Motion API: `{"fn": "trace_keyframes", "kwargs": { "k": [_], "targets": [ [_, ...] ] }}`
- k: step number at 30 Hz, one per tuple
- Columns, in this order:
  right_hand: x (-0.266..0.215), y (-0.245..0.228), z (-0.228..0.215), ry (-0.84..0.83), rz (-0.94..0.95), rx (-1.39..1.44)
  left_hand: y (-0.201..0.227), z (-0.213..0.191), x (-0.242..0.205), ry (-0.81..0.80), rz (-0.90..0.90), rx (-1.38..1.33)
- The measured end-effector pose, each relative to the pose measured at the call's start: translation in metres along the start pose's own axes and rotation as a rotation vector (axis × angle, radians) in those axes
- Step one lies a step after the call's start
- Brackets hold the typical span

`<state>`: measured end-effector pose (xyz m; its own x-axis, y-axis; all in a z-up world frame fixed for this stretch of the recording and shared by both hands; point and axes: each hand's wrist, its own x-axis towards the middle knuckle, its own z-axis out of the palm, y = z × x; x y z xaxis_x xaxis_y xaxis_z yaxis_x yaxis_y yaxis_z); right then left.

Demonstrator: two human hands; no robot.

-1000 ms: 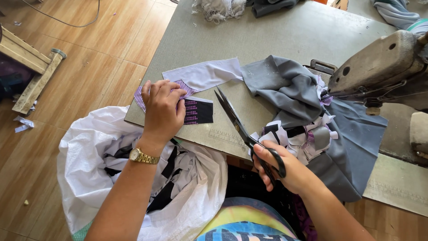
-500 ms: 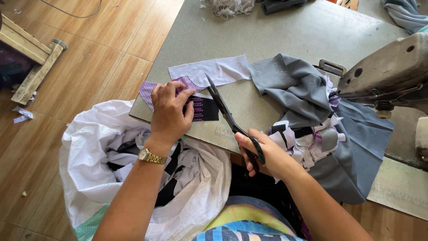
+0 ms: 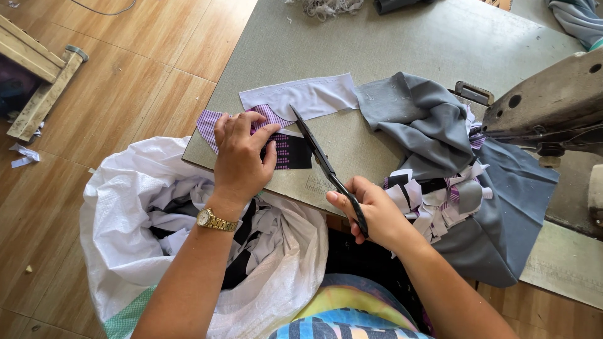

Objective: Cut fabric scraps into smaller pieces using scissors on a workbench

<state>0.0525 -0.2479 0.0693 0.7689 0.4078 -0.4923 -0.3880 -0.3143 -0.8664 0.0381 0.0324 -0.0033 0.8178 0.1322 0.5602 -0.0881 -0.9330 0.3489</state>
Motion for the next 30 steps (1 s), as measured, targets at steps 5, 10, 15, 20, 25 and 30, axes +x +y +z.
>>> {"fn": "trace_keyframes", "kwargs": {
  "k": [5, 10, 15, 20, 25, 30],
  "targets": [
    [0.006, -0.018, 0.007, 0.001, 0.04, 0.008, 0.0, 0.0, 0.0, 0.006, 0.003, 0.001],
    [0.011, -0.033, 0.015, -0.008, 0.031, -0.01, 0.001, 0.0, 0.001, 0.016, 0.006, 0.007],
    [0.016, -0.025, 0.014, 0.022, 0.01, -0.06, 0.001, 0.0, 0.001, 0.024, 0.008, -0.011],
    [0.02, -0.03, 0.017, 0.02, 0.021, -0.03, 0.002, -0.001, 0.001, 0.019, 0.006, -0.014],
    [0.036, -0.031, 0.02, 0.012, -0.012, 0.006, 0.003, -0.003, 0.002, 0.015, -0.002, -0.026],
    [0.053, -0.018, 0.023, 0.014, -0.034, 0.022, 0.002, -0.002, 0.003, -0.001, -0.018, -0.043]
  ]
}}
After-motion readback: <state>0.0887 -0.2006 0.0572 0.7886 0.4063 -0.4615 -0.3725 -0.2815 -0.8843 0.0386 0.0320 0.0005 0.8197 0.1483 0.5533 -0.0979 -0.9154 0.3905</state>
